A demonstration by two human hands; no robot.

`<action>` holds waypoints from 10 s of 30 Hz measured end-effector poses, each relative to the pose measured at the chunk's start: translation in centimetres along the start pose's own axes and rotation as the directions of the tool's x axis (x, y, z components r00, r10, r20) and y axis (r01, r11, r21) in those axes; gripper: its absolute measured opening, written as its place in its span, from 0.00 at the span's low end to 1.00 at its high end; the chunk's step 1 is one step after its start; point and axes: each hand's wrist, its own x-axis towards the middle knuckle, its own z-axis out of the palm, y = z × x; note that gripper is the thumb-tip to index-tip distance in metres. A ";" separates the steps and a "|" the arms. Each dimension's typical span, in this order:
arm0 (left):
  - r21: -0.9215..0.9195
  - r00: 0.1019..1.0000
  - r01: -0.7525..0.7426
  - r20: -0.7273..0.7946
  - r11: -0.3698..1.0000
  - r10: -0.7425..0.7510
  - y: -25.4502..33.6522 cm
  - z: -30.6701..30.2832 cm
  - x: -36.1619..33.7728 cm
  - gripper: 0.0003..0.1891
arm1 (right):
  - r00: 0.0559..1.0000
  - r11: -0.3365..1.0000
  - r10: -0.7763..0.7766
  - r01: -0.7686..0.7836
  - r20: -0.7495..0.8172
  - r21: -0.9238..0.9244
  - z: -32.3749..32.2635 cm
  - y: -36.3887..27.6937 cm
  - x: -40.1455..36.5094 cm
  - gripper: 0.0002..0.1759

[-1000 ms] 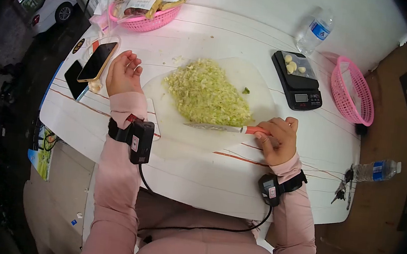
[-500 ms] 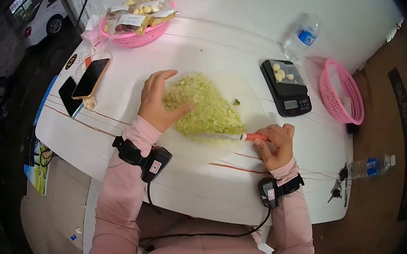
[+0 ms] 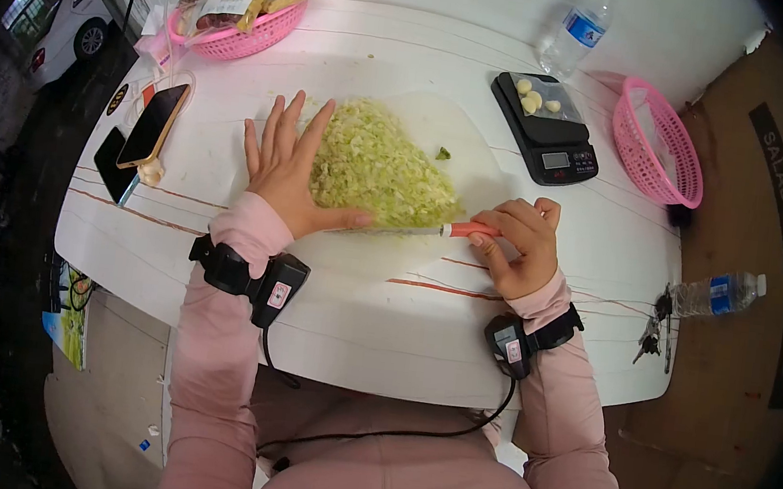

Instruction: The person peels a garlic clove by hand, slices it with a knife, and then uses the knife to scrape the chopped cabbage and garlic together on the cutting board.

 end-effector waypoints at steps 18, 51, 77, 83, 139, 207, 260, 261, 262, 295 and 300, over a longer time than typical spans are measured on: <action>0.040 0.997 0.011 0.073 0.999 -0.014 0.7 -0.6 -0.1 0.75 | 1.000 1.000 -0.020 0.020 0.010 -0.010 0.2 0.2 -0.1 0.09; -0.030 0.995 0.056 0.081 0.998 -0.054 0.7 0.0 0.0 0.76 | 0.995 0.994 -0.056 0.048 -0.083 -0.103 1.6 0.0 -0.1 0.09; -0.092 1.000 -0.020 0.010 0.996 0.021 0.7 0.6 0.2 0.70 | 0.999 1.000 -0.008 0.009 -0.052 0.025 2.8 2.0 -0.8 0.11; -0.120 1.000 0.001 0.021 0.993 0.002 0.5 1.1 0.2 0.72 | 0.997 1.000 -0.022 0.022 -0.074 0.000 2.8 1.8 -0.8 0.11; -0.140 0.997 0.008 0.078 0.990 0.003 1.0 0.3 0.2 0.73 | 0.999 0.987 0.042 -0.047 -0.034 -0.152 2.3 0.5 -0.8 0.10; -0.064 0.990 0.121 0.078 0.991 -0.116 1.2 0.4 0.1 0.75 | 0.998 0.990 -0.049 0.044 -0.034 -0.137 2.2 -0.4 -0.5 0.11; -0.085 0.994 0.093 0.071 0.992 -0.087 0.9 0.7 0.0 0.72 | 0.995 0.985 -0.054 0.040 -0.079 -0.167 2.4 -0.3 -0.5 0.13; -0.085 0.994 0.089 0.071 0.992 -0.083 0.9 0.6 0.1 0.72 | 0.995 0.985 -0.051 0.037 -0.082 -0.169 2.4 -0.4 -0.4 0.13; -0.076 0.993 0.090 0.081 0.993 -0.084 0.9 0.6 0.1 0.72 | 0.993 0.987 -0.058 0.041 -0.106 -0.157 2.2 -0.6 -0.3 0.13; -0.120 0.999 -0.015 0.028 0.993 0.018 1.0 0.0 0.1 0.71 | 0.976 0.975 -0.133 0.099 -0.170 -0.198 1.2 -1.7 -0.1 0.13; -0.156 0.997 -0.081 -0.025 0.984 0.078 0.9 -0.5 0.1 0.72 | 0.975 0.982 -0.125 0.095 -0.181 -0.164 1.1 -1.5 -0.2 0.14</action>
